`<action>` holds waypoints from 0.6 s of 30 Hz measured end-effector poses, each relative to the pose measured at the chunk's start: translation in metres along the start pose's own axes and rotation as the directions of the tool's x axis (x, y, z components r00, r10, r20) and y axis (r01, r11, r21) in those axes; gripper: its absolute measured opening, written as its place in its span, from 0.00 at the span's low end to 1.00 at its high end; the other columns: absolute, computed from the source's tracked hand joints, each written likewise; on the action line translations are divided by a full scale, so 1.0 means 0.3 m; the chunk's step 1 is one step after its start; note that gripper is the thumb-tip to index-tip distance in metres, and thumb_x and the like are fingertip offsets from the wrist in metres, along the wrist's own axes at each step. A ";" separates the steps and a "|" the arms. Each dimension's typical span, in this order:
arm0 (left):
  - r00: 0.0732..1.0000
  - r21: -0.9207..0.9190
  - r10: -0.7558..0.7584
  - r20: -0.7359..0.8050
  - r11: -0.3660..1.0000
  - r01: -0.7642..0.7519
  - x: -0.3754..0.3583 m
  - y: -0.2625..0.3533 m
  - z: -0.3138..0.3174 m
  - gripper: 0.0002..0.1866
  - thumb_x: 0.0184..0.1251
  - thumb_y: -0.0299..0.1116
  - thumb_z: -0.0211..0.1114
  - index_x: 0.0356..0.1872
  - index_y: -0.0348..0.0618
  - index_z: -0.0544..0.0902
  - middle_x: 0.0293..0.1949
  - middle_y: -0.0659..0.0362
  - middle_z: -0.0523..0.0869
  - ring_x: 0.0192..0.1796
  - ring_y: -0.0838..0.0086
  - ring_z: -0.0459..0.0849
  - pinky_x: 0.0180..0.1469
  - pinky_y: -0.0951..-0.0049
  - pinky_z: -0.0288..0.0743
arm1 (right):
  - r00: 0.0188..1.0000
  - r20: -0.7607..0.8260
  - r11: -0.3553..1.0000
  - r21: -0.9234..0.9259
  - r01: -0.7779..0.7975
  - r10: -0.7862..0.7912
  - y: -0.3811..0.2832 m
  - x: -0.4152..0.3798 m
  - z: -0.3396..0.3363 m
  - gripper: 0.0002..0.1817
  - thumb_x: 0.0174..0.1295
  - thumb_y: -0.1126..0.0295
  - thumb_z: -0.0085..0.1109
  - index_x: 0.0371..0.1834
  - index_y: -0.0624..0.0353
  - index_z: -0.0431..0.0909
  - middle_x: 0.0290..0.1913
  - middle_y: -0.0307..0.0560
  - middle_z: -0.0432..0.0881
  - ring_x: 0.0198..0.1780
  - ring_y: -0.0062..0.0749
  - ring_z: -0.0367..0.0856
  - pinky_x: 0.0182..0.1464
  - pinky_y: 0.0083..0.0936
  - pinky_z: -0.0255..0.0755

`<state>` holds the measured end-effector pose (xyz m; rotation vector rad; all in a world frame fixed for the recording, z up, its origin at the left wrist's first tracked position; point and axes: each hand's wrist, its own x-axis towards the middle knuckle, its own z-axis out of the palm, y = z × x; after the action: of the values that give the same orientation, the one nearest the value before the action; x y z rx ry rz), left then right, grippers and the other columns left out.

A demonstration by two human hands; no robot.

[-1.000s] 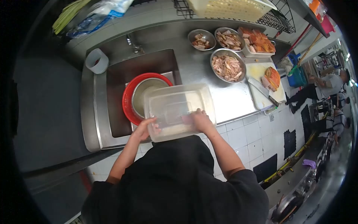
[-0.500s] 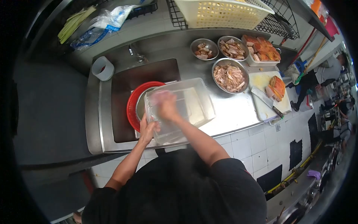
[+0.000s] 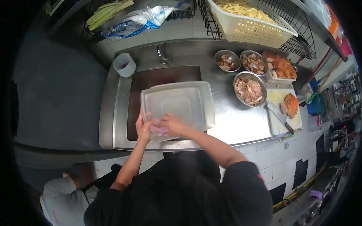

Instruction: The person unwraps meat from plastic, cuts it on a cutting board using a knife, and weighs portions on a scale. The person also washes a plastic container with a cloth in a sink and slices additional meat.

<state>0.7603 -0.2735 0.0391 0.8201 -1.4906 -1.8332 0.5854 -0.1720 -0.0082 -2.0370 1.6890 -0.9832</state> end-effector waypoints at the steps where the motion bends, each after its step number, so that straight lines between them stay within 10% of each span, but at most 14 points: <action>1: 0.999 0.049 -0.033 -0.021 0.998 0.034 -0.018 0.014 -0.036 0.44 0.65 0.25 0.69 0.84 0.40 0.63 0.57 0.56 0.85 0.55 0.73 0.84 0.62 0.71 0.77 | 1.000 0.015 1.000 0.008 0.026 -0.026 0.053 -0.096 -0.046 0.13 0.65 0.68 0.64 0.52 0.54 0.87 0.62 0.54 0.84 0.61 0.54 0.82 0.67 0.47 0.74; 4: 0.997 0.133 0.062 0.044 0.989 -0.068 -0.021 -0.027 -0.066 0.42 0.64 0.27 0.68 0.82 0.40 0.66 0.58 0.56 0.82 0.49 0.74 0.83 0.60 0.71 0.78 | 0.974 0.193 0.968 0.198 -0.154 0.115 0.216 -0.115 -0.219 0.15 0.70 0.64 0.63 0.56 0.54 0.86 0.61 0.50 0.86 0.62 0.51 0.83 0.63 0.40 0.78; 6: 0.979 0.286 0.197 0.059 0.936 -0.205 -0.033 0.008 -0.020 0.44 0.63 0.27 0.69 0.83 0.42 0.65 0.59 0.56 0.81 0.49 0.75 0.82 0.60 0.70 0.78 | 0.635 -0.312 0.685 0.076 -0.725 0.707 0.108 0.016 -0.175 0.16 0.67 0.67 0.65 0.57 0.55 0.86 0.62 0.51 0.86 0.62 0.47 0.84 0.61 0.39 0.79; 8: 0.940 0.466 0.312 0.137 0.817 -0.339 0.006 0.029 -0.010 0.46 0.61 0.28 0.69 0.84 0.43 0.64 0.63 0.54 0.80 0.52 0.75 0.79 0.62 0.69 0.76 | 0.773 -0.363 0.823 0.454 -0.341 0.520 0.081 0.099 0.055 0.18 0.67 0.68 0.66 0.60 0.56 0.83 0.62 0.55 0.85 0.62 0.49 0.84 0.62 0.43 0.78; 9: 0.942 0.467 0.308 0.133 0.819 -0.334 0.004 0.006 -0.031 0.46 0.61 0.28 0.69 0.84 0.43 0.64 0.63 0.54 0.80 0.52 0.75 0.79 0.62 0.69 0.76 | 0.774 -0.357 0.821 0.455 -0.344 0.523 0.022 0.059 0.071 0.18 0.67 0.68 0.66 0.60 0.56 0.83 0.62 0.55 0.85 0.62 0.49 0.84 0.62 0.43 0.78; 11: 0.957 0.380 0.278 0.087 0.878 -0.290 0.042 0.020 -0.075 0.45 0.62 0.26 0.68 0.84 0.43 0.64 0.66 0.54 0.79 0.52 0.76 0.79 0.60 0.71 0.77 | 0.993 -0.067 0.985 0.136 0.106 -0.098 -0.109 0.073 0.046 0.19 0.69 0.68 0.65 0.62 0.60 0.81 0.59 0.58 0.85 0.61 0.51 0.83 0.62 0.44 0.78; 13: 0.957 0.326 0.283 0.069 0.900 -0.290 0.019 0.065 -0.082 0.44 0.63 0.24 0.67 0.83 0.42 0.65 0.67 0.55 0.78 0.51 0.76 0.80 0.58 0.73 0.78 | 0.968 -0.246 0.999 0.033 -0.034 0.041 0.126 -0.035 0.029 0.18 0.66 0.70 0.66 0.58 0.62 0.81 0.58 0.60 0.84 0.60 0.53 0.84 0.61 0.46 0.78; 15: 0.952 0.297 0.305 0.005 0.909 -0.293 0.006 0.109 -0.065 0.42 0.63 0.22 0.66 0.83 0.42 0.66 0.66 0.55 0.79 0.50 0.77 0.79 0.56 0.74 0.79 | 0.677 -0.057 0.644 0.378 -0.666 0.734 0.251 -0.021 -0.140 0.19 0.61 0.73 0.68 0.56 0.63 0.81 0.58 0.62 0.85 0.60 0.55 0.84 0.60 0.47 0.78; 16: 0.978 0.206 0.206 0.018 0.957 -0.206 -0.009 0.123 -0.049 0.43 0.63 0.24 0.68 0.82 0.43 0.67 0.74 0.50 0.75 0.71 0.67 0.76 0.71 0.67 0.70 | 0.650 -0.312 0.717 0.398 -0.572 0.693 0.232 0.039 -0.166 0.17 0.63 0.76 0.63 0.56 0.62 0.82 0.55 0.61 0.86 0.59 0.54 0.85 0.61 0.47 0.78; 18: 0.934 0.352 0.352 0.061 0.868 -0.350 0.000 0.158 0.001 0.43 0.62 0.24 0.69 0.82 0.43 0.68 0.72 0.50 0.76 0.70 0.68 0.77 0.70 0.68 0.71 | 0.633 -0.654 0.908 0.248 -0.336 0.413 0.074 0.215 -0.151 0.16 0.65 0.79 0.58 0.55 0.62 0.82 0.52 0.61 0.87 0.57 0.53 0.86 0.60 0.47 0.79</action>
<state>0.7641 -0.2808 0.0859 0.6573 -1.8645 -1.3096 0.5427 -0.2307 0.0296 -1.1810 2.2282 -1.7708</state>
